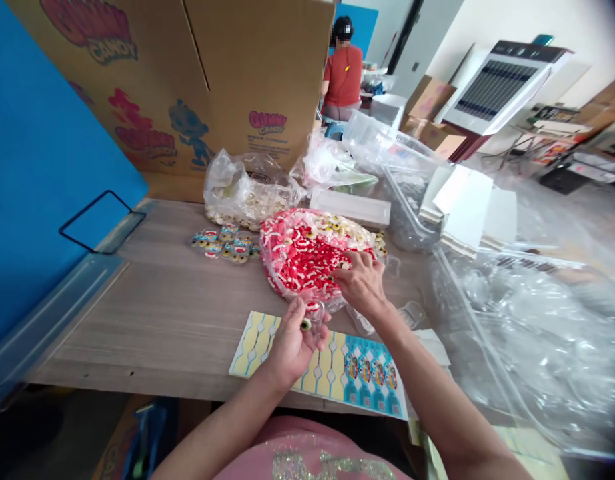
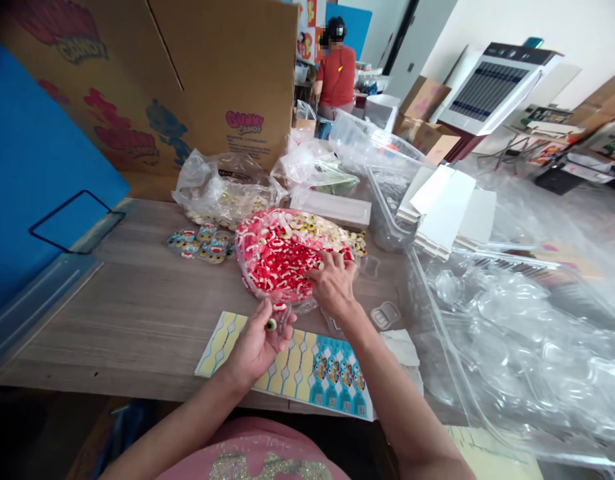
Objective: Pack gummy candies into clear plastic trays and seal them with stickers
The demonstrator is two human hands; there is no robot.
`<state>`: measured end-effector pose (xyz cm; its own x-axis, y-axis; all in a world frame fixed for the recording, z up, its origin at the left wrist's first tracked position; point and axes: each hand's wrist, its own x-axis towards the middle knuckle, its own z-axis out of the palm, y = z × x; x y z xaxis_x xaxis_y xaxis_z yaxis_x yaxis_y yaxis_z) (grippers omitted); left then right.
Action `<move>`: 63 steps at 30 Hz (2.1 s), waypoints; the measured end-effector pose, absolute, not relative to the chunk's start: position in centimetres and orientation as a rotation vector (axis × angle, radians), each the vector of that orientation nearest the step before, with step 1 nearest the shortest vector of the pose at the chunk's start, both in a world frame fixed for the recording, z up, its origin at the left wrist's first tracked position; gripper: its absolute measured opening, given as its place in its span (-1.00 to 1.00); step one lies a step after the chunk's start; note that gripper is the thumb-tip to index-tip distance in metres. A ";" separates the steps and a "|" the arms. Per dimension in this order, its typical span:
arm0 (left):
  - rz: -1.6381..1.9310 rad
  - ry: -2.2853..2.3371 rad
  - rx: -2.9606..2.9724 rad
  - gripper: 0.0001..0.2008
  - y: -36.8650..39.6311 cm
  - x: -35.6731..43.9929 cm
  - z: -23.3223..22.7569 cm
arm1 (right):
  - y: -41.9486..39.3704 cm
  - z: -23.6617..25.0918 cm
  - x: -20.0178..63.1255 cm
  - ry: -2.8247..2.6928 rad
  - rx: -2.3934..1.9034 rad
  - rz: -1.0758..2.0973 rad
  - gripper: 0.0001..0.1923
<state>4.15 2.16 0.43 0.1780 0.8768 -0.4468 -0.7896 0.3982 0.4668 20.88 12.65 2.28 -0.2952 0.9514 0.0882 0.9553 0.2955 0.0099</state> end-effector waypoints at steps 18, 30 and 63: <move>1.175 0.729 0.255 -0.33 0.7 3.4 0.6 | 4.5 4.3 22.6 -2.106 -1.446 0.438 -0.81; 1.118 0.799 0.377 -0.25 -0.7 7.1 0.3 | -2.4 0.9 23.4 -1.954 -1.591 0.161 -0.70; 0.802 0.764 0.482 -0.35 -0.9 6.6 1.6 | 4.6 6.9 47.3 -1.999 -2.324 -0.213 -0.64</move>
